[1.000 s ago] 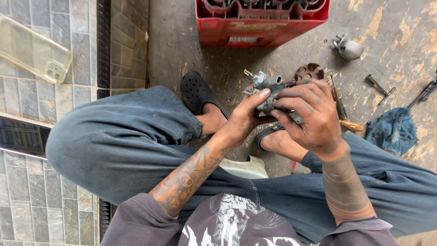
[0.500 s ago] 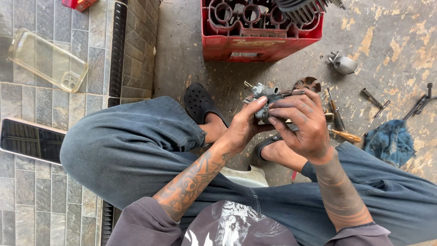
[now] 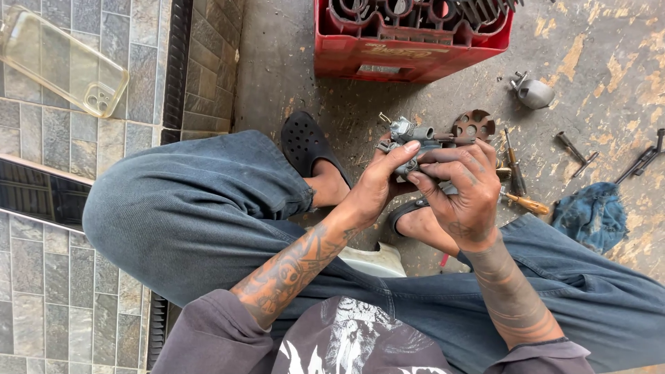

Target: Disassembling and inspecting a motorcycle carburetor using a screwdriver

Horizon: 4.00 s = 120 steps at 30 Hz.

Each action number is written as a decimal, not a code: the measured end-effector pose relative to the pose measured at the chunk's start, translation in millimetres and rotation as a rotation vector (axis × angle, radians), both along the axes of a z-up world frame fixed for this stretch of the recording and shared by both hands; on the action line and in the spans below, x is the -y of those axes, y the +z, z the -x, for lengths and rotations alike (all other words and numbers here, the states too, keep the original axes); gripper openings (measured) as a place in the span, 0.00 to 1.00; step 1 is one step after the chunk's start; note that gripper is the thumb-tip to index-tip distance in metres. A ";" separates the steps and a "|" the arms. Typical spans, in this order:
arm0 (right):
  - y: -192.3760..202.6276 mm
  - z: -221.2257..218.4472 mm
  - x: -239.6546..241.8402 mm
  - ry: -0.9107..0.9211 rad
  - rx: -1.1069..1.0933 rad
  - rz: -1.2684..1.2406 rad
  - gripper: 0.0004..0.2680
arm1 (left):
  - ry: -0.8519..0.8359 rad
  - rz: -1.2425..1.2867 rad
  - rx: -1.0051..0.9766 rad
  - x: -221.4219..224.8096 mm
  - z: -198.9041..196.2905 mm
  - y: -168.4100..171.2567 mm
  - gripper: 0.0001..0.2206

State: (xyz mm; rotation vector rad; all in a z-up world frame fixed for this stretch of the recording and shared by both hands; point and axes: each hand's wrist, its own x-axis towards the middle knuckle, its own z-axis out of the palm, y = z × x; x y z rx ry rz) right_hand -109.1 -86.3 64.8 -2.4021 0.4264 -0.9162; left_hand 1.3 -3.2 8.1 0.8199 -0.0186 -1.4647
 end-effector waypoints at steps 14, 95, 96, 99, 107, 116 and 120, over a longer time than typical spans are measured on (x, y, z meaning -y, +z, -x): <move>20.3 1.7 6.9 0.082 -0.086 0.037 0.04 | 0.032 0.000 -0.086 0.8 2.4 -8.5 0.36; -2.5 37.0 54.1 -0.118 0.410 -0.414 0.07 | 0.207 0.057 -0.173 -4.4 -40.7 33.2 0.19; -18.4 47.9 72.1 -0.168 0.347 -0.555 0.04 | 0.232 0.098 -0.186 -4.7 -46.4 35.9 0.20; -83.0 45.9 100.2 -0.331 -0.088 -0.709 0.05 | 0.247 0.162 -0.164 -9.6 -60.0 50.5 0.19; -300.9 99.8 66.7 -0.404 -1.191 -0.539 0.10 | 0.282 0.235 -0.265 -22.0 -69.0 47.8 0.19; -357.2 120.5 44.0 -0.330 -1.100 -0.162 0.07 | 0.240 0.237 -0.239 -18.7 -67.0 42.6 0.22; -360.2 122.5 37.9 -0.350 -1.036 -0.183 0.04 | 0.243 0.214 -0.250 -18.8 -67.1 39.5 0.19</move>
